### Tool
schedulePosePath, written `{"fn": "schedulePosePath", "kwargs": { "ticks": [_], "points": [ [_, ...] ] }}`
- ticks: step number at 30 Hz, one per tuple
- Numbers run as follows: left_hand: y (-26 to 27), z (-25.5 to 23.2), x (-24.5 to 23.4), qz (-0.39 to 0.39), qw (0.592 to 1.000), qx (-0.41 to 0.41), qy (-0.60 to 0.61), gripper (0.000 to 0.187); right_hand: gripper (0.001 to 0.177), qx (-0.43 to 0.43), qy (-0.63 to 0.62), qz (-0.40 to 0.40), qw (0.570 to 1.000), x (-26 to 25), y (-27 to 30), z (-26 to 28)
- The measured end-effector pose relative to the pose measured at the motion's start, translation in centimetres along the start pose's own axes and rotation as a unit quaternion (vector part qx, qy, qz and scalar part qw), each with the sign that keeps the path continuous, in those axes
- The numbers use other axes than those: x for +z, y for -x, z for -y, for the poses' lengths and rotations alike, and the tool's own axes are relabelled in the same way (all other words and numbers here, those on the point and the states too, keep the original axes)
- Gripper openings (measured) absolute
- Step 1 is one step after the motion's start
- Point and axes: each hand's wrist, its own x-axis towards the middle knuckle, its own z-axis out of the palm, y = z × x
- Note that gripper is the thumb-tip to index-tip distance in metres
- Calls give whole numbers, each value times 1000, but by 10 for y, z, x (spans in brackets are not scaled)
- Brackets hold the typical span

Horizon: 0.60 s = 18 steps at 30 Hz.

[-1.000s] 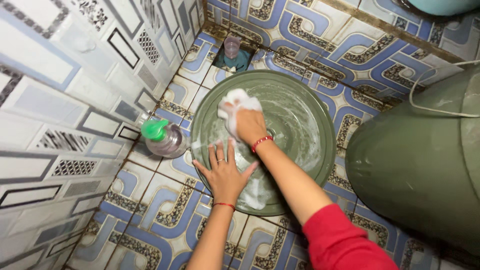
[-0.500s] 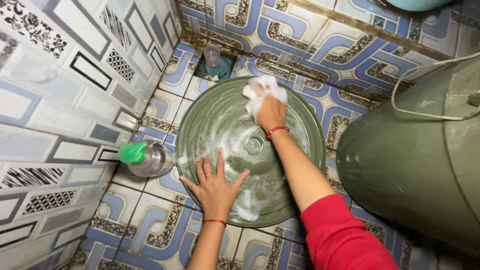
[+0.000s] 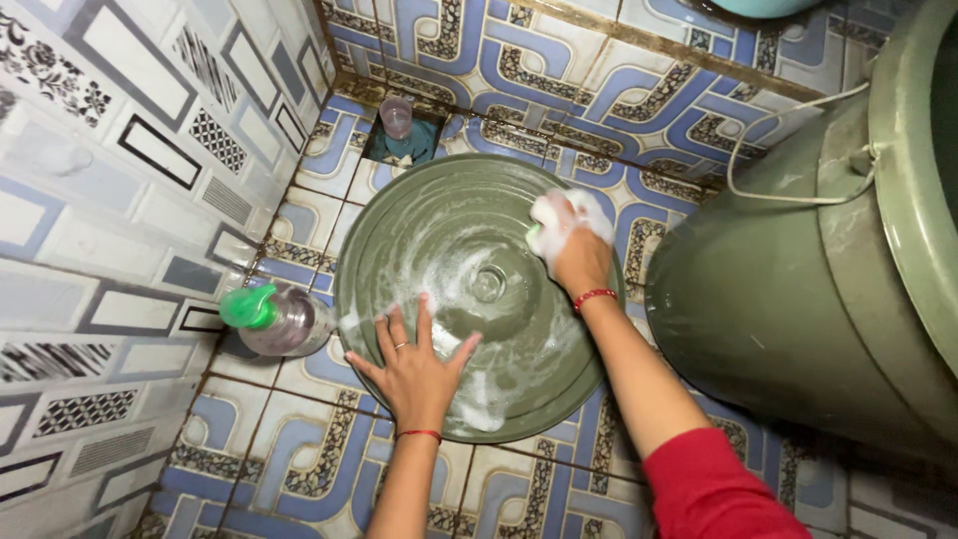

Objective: The person applies liquid soap to a cloth and scrubs a green plastic basin on the floor. They repeatedly rub the basin's surface with soapy foam, focusing on the center and edges.

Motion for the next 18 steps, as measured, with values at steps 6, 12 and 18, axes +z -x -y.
{"fn": "schedulePosePath", "kwargs": {
  "ticks": [6, 12, 18],
  "points": [
    [-4, -5, -6, 19, 1000, 1, 11, 98, 65, 101, -6, 59, 993, -15, 44, -2],
    [-13, -16, -4, 9, 1000, 0, 21, 105, 74, 149, -65, 67, 984, -7, 52, -2],
    [-13, -13, -3, -3, 1000, 18, 10, 108, 67, 162, -55, 88, 981, 13, 18, -2]
  ]
}}
